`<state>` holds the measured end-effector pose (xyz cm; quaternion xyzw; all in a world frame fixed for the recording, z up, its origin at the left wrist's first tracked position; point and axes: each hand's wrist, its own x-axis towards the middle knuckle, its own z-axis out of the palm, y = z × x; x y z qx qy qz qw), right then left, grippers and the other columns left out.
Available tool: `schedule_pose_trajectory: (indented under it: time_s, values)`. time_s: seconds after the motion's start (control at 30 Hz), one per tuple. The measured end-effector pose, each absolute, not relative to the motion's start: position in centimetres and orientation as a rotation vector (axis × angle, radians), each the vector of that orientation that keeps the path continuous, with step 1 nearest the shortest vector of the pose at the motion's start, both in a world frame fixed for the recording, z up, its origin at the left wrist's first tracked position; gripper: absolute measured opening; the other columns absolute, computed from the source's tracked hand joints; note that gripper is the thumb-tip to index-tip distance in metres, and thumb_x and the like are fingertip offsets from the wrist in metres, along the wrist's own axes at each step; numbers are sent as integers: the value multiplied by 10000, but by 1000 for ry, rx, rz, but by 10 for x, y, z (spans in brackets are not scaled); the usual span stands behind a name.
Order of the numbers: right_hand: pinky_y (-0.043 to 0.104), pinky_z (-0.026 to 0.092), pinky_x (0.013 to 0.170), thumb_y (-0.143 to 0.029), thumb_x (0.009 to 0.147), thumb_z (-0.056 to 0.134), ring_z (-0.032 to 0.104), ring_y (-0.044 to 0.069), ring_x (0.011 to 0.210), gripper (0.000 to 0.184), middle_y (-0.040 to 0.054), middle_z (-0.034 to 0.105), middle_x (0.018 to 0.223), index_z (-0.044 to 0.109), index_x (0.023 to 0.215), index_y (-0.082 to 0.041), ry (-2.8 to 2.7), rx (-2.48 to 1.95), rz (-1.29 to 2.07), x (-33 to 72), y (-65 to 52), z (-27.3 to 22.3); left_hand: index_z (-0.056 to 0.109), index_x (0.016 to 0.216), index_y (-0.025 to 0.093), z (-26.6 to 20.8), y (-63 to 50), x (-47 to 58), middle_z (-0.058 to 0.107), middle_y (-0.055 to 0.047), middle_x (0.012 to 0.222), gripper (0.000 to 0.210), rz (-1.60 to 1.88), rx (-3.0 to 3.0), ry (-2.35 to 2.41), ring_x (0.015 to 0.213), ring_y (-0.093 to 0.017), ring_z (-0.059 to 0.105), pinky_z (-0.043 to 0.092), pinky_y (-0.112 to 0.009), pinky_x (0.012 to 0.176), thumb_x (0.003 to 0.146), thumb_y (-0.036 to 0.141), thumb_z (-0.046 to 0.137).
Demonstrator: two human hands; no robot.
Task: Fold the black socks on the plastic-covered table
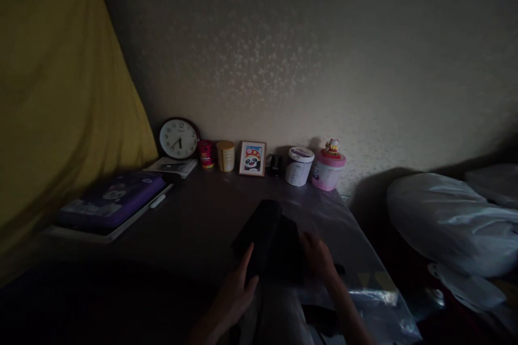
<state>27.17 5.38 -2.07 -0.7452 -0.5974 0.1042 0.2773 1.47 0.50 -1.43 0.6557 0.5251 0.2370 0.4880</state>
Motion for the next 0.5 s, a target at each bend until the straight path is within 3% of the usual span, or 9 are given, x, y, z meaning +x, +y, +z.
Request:
schedule_pose_trajectory:
  time_s: [0.13, 0.2, 0.3, 0.4, 0.5]
  values:
    - [271, 487, 631, -359, 857, 425, 684, 208, 780, 355, 89, 718, 901, 640, 1042, -144, -1435, -1952, 547, 273, 68, -25, 37, 1482, 270, -13, 4, 15, 664, 21, 675, 677, 562, 1592, 1295, 412, -118, 548, 392, -190, 426, 896, 250, 374]
    - [270, 477, 637, -370, 843, 448, 680, 207, 774, 350, 99, 716, 901, 644, 1019, -139, -1414, -1964, 488, 272, 73, -29, 41, 1484, 251, -10, 4, 15, 682, 10, 696, 676, 545, 1599, 1296, 448, -131, 580, 419, -200, 457, 895, 246, 371]
    - [278, 452, 688, -312, 814, 482, 672, 224, 821, 258, 123, 717, 877, 683, 867, -158, -1457, -1990, 313, 274, 80, -33, 77, 1486, 228, -9, 4, 13, 727, -42, 903, 677, 576, 1628, 1296, 703, -155, 684, 481, -214, 637, 885, 232, 389]
    - [275, 442, 622, -285, 787, 503, 674, 220, 723, 224, 98, 717, 739, 696, 751, -176, -1470, -1985, 383, 275, 88, -32, 113, 1484, 234, -12, 5, 12, 621, -73, 1248, 680, 646, 1644, 1268, 1067, -161, 624, 443, -221, 874, 874, 221, 414]
    - [266, 438, 563, -323, 765, 530, 669, 212, 657, 229, 62, 707, 665, 708, 721, -186, -1454, -1956, 449, 275, 93, -28, 98, 1485, 237, -12, 5, 12, 550, -71, 1343, 679, 652, 1614, 1246, 1164, -162, 566, 409, -245, 953, 880, 215, 405]
